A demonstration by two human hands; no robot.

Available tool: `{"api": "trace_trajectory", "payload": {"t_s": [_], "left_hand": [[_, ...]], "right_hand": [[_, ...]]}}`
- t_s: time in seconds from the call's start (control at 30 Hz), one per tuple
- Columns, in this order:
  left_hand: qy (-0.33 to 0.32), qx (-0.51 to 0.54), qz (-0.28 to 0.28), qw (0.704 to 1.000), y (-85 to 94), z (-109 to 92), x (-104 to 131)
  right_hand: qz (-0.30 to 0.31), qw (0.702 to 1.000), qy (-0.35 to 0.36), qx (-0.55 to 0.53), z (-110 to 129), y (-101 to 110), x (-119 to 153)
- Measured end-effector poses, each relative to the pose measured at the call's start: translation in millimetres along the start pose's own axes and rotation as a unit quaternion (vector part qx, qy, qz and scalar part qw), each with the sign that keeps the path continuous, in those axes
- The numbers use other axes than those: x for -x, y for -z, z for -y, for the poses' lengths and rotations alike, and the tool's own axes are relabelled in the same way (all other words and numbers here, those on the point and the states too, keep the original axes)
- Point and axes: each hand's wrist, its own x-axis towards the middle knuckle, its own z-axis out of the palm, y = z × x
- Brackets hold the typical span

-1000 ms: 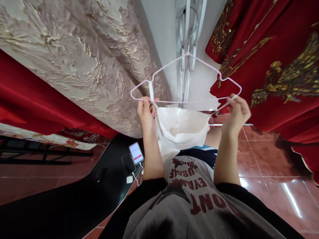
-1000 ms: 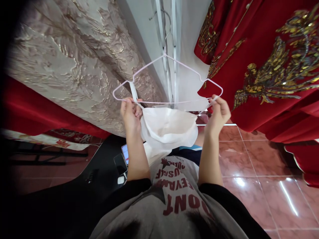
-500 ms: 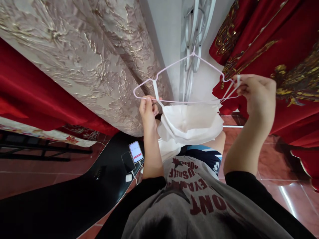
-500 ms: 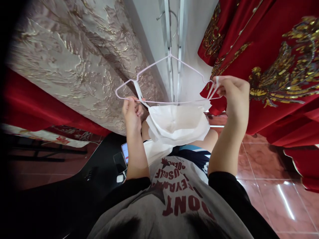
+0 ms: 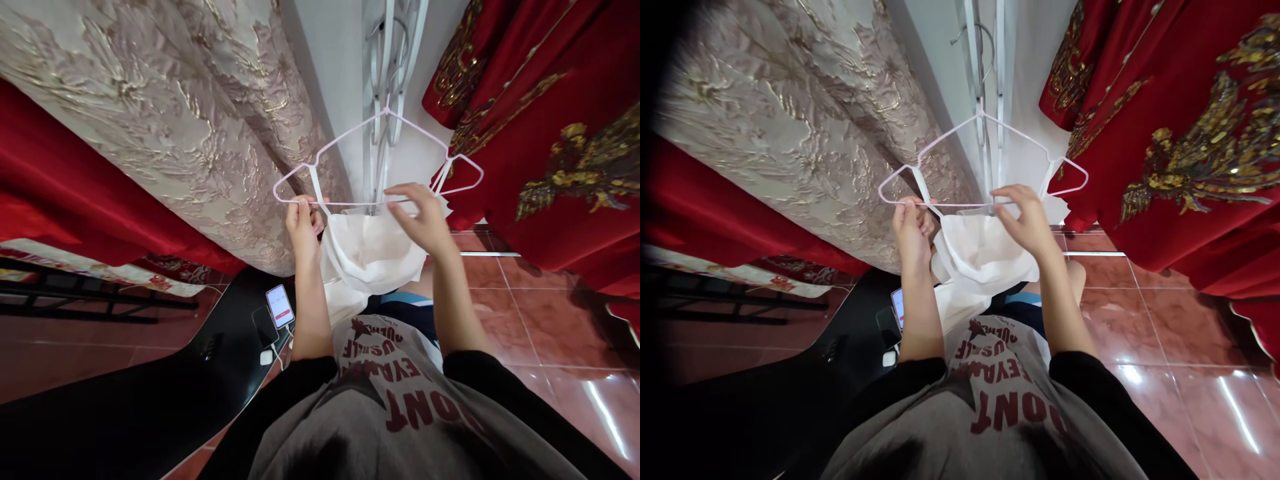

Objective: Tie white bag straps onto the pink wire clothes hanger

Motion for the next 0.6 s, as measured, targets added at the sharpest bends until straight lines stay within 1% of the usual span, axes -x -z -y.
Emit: {"api": "trace_trajectory", "payload": {"t_s": [0.03, 0.07, 0.13, 0.2, 0.27, 0.33, 0.43, 0.53, 0.6], "left_hand": [[0.001, 0.001, -0.009, 1.0, -0.9, 2.6, 1.4], [0.003, 0.004, -0.018, 1.0, -1.1, 5.6, 3.3], [0.015, 0.006, -0.02, 1.0, 0.5, 11.1, 7.7], [0.032, -0.016, 0.006, 0.999, 5.0, 12.0, 12.2], [0.039, -0.06, 0.045, 0.996, 11.2, 4.1, 15.3], [0.046, -0.096, 0.093, 0.99, 17.5, -13.9, 15.9], [0.088, -0.106, 0.165, 0.977, 25.3, -52.1, 12.6], [0.13, -0.128, 0.202, 0.962, 31.8, -84.1, 7.1], [0.138, -0.152, 0.221, 0.954, 35.7, -94.5, 4.0]], "right_hand": [[0.021, 0.999, 0.006, 0.033, -3.7, -13.0, 2.0], [0.028, 0.998, 0.01, 0.063, -6.8, -23.4, 4.8], [0.008, 0.995, 0.011, 0.095, -10.6, -35.9, 12.3], [-0.019, 0.995, 0.021, 0.1, -11.1, -38.6, 19.9], [-0.029, 0.995, 0.029, 0.093, -9.7, -35.2, 24.7], [-0.033, 0.996, 0.029, 0.077, -7.8, -29.8, 25.6], [-0.04, 0.998, 0.03, 0.043, -4.1, -24.3, 22.7], [-0.037, 0.999, 0.025, 0.019, -0.1, -24.7, 20.7], [-0.032, 0.999, 0.015, 0.017, 1.4, -26.7, 21.0]]}}
